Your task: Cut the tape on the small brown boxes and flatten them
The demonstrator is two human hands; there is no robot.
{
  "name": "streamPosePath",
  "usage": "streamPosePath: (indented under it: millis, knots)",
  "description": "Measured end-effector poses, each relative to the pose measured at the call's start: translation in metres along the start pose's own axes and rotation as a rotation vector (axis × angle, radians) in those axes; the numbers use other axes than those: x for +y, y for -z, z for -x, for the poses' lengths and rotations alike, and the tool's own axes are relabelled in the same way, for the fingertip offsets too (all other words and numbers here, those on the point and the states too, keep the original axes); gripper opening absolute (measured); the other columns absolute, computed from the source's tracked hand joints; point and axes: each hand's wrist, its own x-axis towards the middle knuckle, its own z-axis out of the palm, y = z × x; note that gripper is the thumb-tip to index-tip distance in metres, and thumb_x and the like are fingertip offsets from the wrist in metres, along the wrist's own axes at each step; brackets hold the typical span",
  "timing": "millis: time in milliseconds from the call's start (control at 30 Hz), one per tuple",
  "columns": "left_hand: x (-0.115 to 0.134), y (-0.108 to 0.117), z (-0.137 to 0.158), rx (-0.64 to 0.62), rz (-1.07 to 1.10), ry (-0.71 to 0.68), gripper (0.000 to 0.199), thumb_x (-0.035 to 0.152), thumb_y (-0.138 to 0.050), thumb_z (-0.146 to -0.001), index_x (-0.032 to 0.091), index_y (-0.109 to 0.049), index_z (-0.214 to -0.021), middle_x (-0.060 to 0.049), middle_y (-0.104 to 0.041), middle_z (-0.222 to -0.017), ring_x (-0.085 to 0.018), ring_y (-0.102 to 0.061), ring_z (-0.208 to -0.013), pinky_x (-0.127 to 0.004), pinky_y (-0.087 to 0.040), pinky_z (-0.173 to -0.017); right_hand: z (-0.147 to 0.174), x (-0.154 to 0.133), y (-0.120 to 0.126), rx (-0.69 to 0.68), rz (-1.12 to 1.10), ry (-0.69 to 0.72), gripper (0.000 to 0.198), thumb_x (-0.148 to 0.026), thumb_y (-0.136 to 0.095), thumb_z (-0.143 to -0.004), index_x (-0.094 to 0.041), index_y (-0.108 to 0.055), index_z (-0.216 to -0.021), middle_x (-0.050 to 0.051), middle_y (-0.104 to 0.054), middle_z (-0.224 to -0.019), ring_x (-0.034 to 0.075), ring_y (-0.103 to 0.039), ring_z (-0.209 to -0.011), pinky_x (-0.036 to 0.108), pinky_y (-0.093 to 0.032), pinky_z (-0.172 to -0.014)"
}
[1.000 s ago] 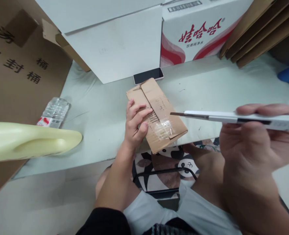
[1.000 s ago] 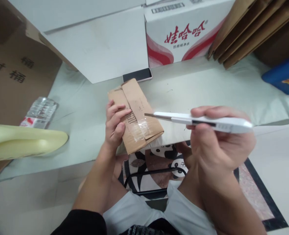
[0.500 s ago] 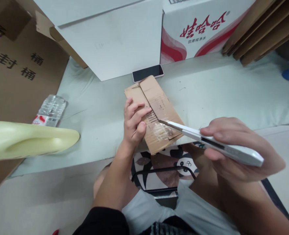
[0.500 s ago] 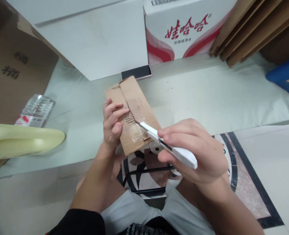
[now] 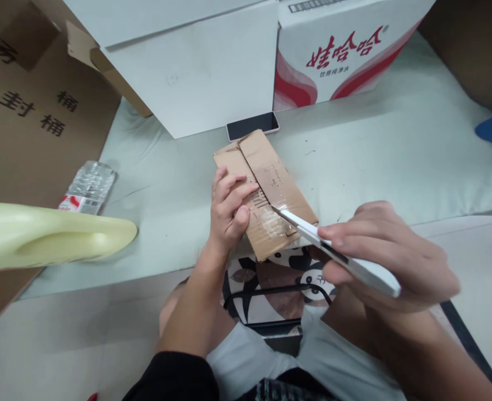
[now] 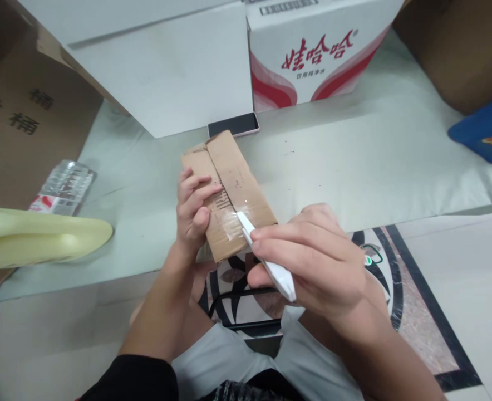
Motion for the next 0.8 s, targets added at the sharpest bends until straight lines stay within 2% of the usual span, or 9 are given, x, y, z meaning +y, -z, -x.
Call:
streamPosePath:
  millis: [233, 433, 600, 700, 800]
  knots:
    - [0.001, 0.000, 0.000, 0.026, -0.003, -0.007, 0.046, 0.049, -0.031, -0.101, 0.026, -0.070, -0.111, -0.007, -0.064, -0.118, -0.028, -0.056, -0.127, -0.056, -0.031, -0.123, 0.000, 0.004, 0.001, 0.004, 0.041, 0.006, 0.026, -0.033, -0.081, -0.084, -0.030, -0.073, -0.109, 0.001, -0.080, -0.093, 0.020, -0.073, -0.071, 0.037, -0.046, -0.059]
    - [0.002, 0.000, 0.000, 0.017, 0.000, -0.006, 0.047, 0.049, -0.031, -0.101, 0.026, -0.070, -0.111, -0.008, -0.063, -0.119, -0.029, -0.055, -0.129, -0.057, -0.031, -0.123, 0.000, 0.002, 0.001, 0.011, 0.028, 0.041, 0.027, -0.030, -0.081, -0.084, -0.020, -0.073, -0.107, 0.005, -0.080, -0.093, 0.019, -0.072, -0.071, 0.036, -0.043, -0.059]
    - [0.002, 0.001, 0.000, 0.020, 0.001, -0.007, 0.045, 0.048, -0.032, -0.101, 0.026, -0.069, -0.111, -0.008, -0.063, -0.121, -0.029, -0.055, -0.129, -0.056, -0.033, -0.123, 0.005, -0.010, 0.003, 0.104, 0.132, -0.085, 0.025, -0.035, -0.080, -0.085, -0.033, -0.074, -0.109, -0.001, -0.080, -0.091, 0.019, -0.068, -0.063, 0.038, -0.045, -0.059]
    - [0.002, 0.001, 0.000, 0.005, -0.005, 0.001, 0.046, 0.048, -0.031, -0.100, 0.026, -0.070, -0.111, -0.008, -0.063, -0.120, -0.029, -0.056, -0.127, -0.057, -0.032, -0.123, 0.007, -0.013, 0.003, 0.153, 0.148, -0.110, 0.027, -0.035, -0.081, -0.083, -0.033, -0.074, -0.109, -0.001, -0.079, -0.088, 0.021, -0.068, -0.062, 0.040, -0.046, -0.058]
    - [0.002, 0.001, 0.000, 0.015, 0.011, 0.001, 0.044, 0.046, -0.033, -0.099, 0.026, -0.070, -0.110, -0.008, -0.063, -0.120, -0.029, -0.055, -0.128, -0.057, -0.032, -0.123, 0.007, -0.008, 0.003, 0.127, 0.133, -0.102, 0.028, -0.035, -0.080, -0.084, -0.033, -0.074, -0.110, -0.001, -0.080, -0.089, 0.020, -0.068, -0.060, 0.039, -0.045, -0.057]
